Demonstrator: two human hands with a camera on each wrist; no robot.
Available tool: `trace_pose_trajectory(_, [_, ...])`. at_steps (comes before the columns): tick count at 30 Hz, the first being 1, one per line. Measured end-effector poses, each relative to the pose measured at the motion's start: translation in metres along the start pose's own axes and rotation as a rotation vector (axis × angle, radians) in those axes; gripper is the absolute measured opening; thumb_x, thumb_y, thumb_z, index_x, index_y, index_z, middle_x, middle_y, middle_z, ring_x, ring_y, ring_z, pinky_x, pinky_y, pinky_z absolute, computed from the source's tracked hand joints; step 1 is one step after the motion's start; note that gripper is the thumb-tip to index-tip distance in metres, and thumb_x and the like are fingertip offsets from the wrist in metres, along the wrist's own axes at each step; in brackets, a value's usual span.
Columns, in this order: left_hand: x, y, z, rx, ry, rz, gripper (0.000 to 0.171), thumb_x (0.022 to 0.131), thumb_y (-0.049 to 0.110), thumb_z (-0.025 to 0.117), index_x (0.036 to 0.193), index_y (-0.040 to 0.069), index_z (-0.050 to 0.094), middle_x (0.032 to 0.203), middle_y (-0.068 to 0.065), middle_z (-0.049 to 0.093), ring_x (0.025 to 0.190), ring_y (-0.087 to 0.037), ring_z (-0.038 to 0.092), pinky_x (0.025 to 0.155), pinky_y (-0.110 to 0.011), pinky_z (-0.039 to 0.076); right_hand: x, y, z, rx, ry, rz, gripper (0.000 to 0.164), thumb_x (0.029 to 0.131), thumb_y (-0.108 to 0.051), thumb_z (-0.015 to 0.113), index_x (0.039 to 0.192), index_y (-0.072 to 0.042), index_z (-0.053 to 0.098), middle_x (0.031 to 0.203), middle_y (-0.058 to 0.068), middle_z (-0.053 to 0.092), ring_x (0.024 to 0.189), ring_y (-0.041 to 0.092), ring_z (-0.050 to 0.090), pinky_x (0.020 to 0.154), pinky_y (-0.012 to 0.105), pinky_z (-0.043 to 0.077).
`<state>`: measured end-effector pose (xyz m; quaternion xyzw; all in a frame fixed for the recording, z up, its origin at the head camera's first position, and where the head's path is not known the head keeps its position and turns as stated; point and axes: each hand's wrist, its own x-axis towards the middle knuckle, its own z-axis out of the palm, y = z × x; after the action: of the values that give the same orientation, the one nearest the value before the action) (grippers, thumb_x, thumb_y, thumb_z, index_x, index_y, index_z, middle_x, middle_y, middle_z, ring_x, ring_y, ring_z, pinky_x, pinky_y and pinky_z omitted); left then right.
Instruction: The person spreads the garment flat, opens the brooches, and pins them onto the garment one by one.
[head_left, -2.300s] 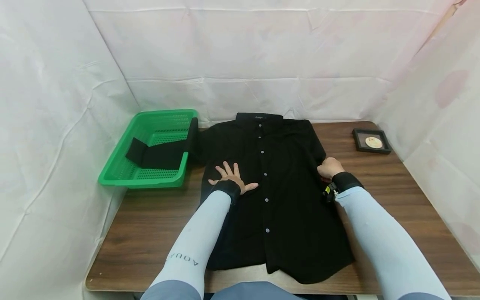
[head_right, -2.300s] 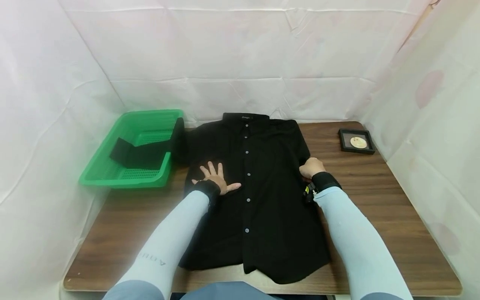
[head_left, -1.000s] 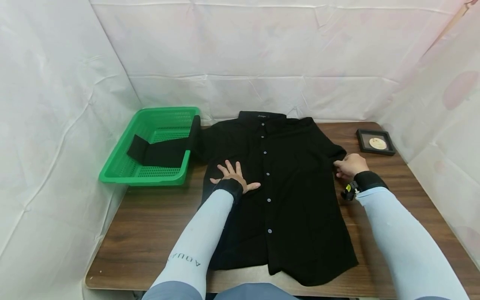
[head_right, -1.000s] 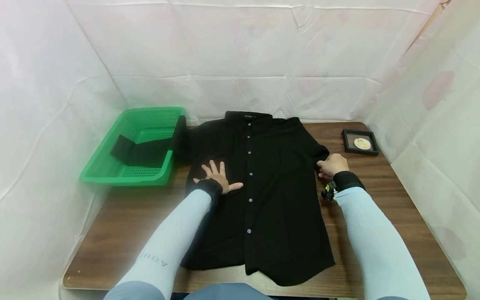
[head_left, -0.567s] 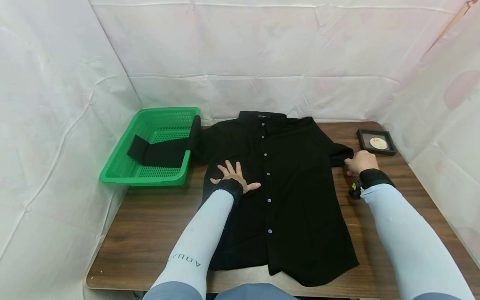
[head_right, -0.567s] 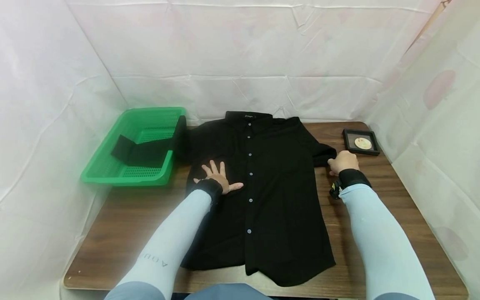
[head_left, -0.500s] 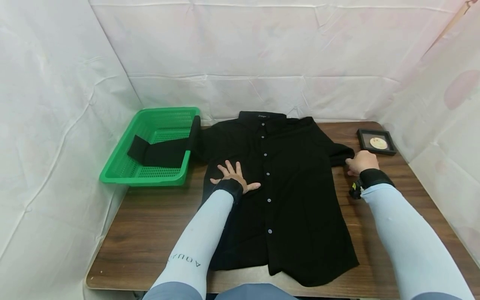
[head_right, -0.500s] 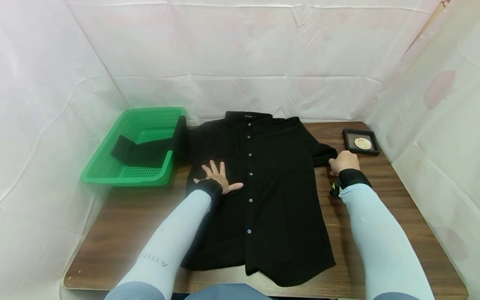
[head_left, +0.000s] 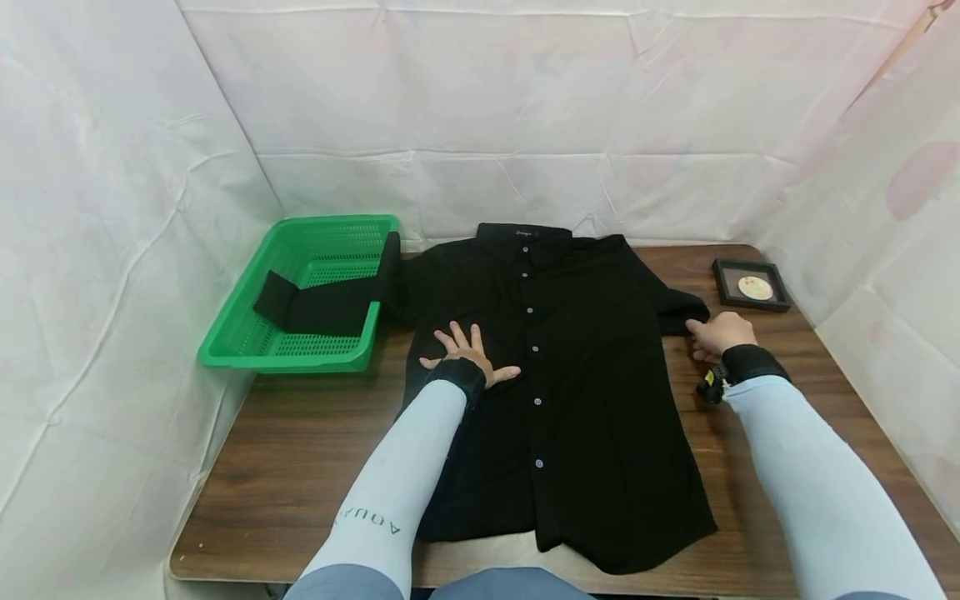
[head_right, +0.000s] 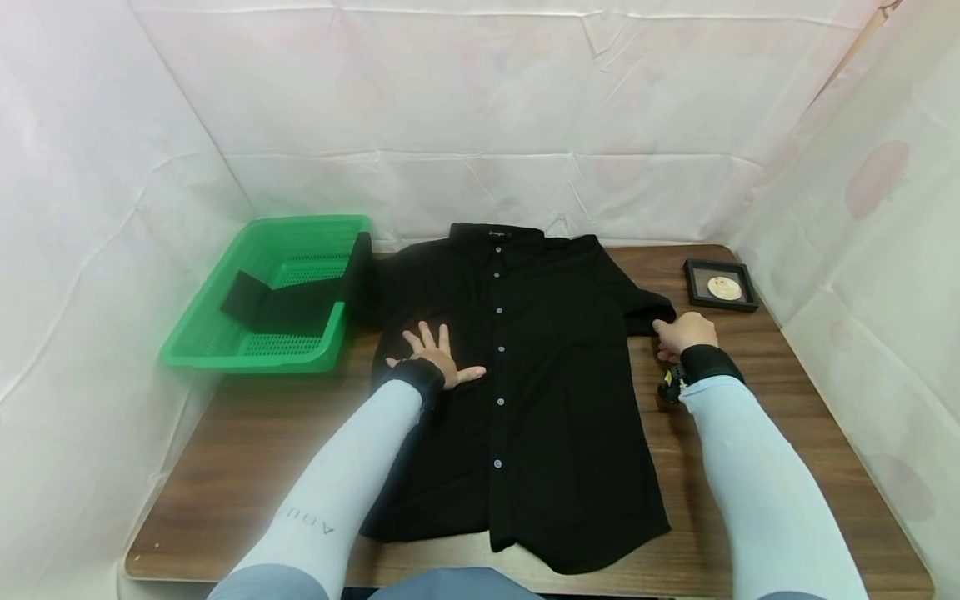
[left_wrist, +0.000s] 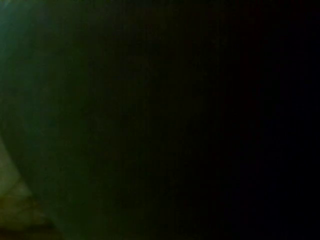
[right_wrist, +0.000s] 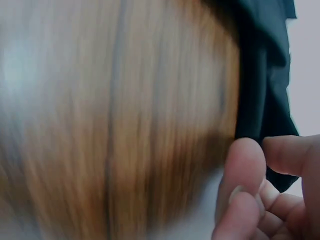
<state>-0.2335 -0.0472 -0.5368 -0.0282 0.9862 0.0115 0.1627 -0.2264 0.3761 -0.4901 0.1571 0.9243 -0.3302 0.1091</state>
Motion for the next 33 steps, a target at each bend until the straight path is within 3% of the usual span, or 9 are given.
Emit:
trace_pose_trajectory(6, [-0.001,-0.002,-0.003,-0.013,0.006,0.003,0.129,0.055,0.1,0.033,0.155,0.027,-0.003,0.159,-0.017,-0.012,0.141,-0.05,-0.003,0.093,-0.08,0.018,-0.001,-0.017,0.01,0.12,-0.198,0.021,0.05,0.099,-0.039,0.046,0.105,0.007,0.064,0.071,0.003,0.067,0.062,0.014,0.066,0.061,0.032,0.055])
trace_pose_trajectory(16, [0.001,-0.003,-0.002,0.004,0.0,0.006,0.129,0.055,0.1,0.031,0.155,0.027,-0.004,0.159,-0.018,-0.012,0.141,-0.051,-0.003,0.093,-0.08,0.019,-0.006,-0.045,0.026,0.186,-0.308,0.006,0.044,0.101,-0.036,0.047,0.095,0.004,0.065,0.07,0.003,0.064,0.062,0.012,0.063,0.061,0.029,0.053])
trace_pose_trajectory(21, [0.002,-0.002,-0.001,0.007,0.004,0.0,0.129,0.056,0.1,0.031,0.155,0.027,-0.004,0.159,-0.017,-0.012,0.141,-0.051,-0.003,0.092,-0.08,0.019,-0.008,-0.054,0.033,0.263,-0.338,0.031,0.039,0.103,-0.03,0.042,0.1,0.004,0.06,0.069,0.001,0.062,0.061,0.01,0.061,0.061,0.027,0.051])
trace_pose_trajectory(27, [-0.001,-0.001,-0.002,0.015,-0.002,0.004,0.128,0.057,0.1,0.032,0.155,0.026,-0.004,0.159,-0.018,-0.011,0.14,-0.052,-0.002,0.092,-0.08,0.02,-0.008,-0.054,0.038,0.327,-0.306,0.076,0.035,0.104,-0.023,0.037,0.111,0.009,0.05,0.068,0.001,0.06,0.058,0.009,0.059,0.058,0.026,0.05])
trace_pose_trajectory(33, [-0.004,0.001,-0.004,0.016,-0.012,0.003,0.128,0.057,0.099,0.033,0.155,0.027,-0.004,0.159,-0.018,-0.012,0.14,-0.051,-0.002,0.093,-0.079,0.021,-0.005,-0.049,0.038,0.282,-0.248,0.059,0.036,0.102,-0.026,0.041,0.099,0.004,0.059,0.065,0.001,0.061,0.056,0.009,0.059,0.057,0.026,0.05])
